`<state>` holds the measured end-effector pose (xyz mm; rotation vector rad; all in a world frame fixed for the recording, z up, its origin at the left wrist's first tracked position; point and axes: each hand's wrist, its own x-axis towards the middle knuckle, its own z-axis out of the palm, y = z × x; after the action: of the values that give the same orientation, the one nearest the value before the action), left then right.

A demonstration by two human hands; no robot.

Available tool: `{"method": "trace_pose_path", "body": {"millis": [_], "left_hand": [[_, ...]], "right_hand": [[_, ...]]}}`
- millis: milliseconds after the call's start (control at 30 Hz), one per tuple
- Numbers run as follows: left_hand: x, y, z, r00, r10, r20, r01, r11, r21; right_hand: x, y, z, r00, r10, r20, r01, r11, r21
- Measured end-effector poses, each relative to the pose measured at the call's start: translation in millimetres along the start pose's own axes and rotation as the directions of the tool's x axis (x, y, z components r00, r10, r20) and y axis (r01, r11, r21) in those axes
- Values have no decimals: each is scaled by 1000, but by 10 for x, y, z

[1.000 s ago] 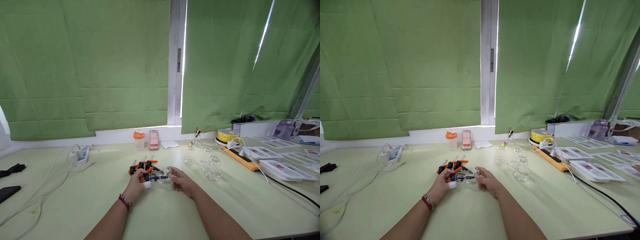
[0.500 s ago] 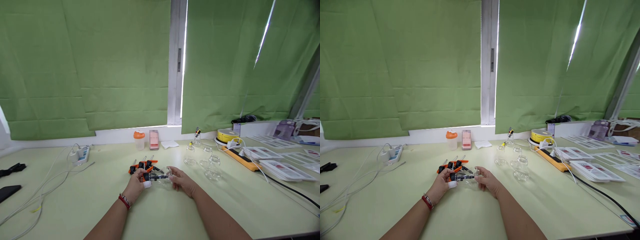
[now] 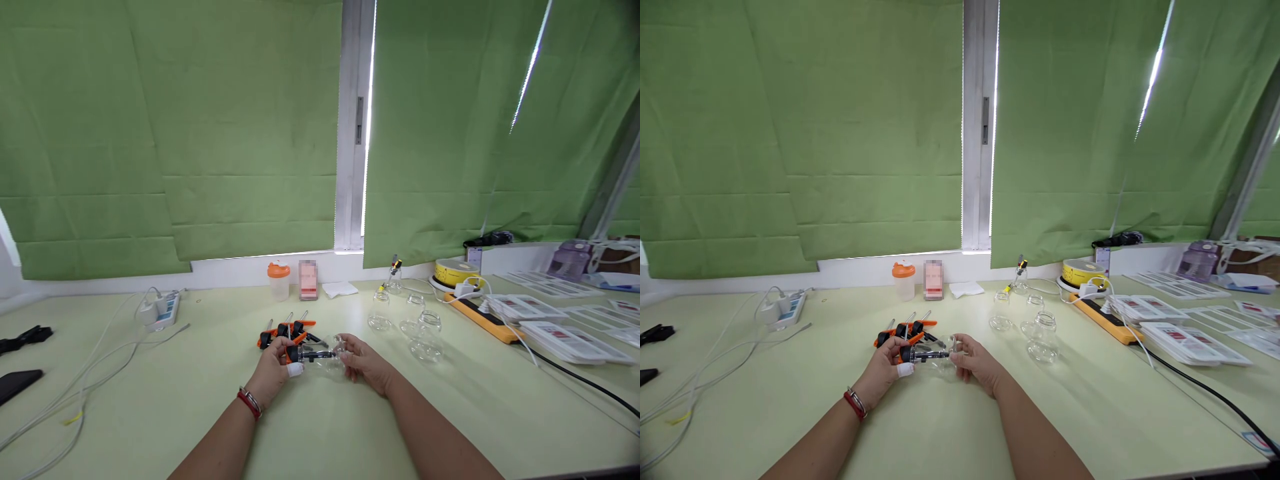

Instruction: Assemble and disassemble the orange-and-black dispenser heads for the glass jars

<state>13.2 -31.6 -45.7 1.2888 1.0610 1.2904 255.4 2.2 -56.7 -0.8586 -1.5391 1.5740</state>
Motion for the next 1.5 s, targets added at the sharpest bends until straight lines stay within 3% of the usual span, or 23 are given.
{"method": "trace_pose_path", "body": {"millis": [1500], "left_hand": [[-4, 1, -9, 1000, 0, -3, 0, 1000, -12]], "right_hand": [[-5, 3, 15, 1000, -4, 4, 5, 999, -45]]}}
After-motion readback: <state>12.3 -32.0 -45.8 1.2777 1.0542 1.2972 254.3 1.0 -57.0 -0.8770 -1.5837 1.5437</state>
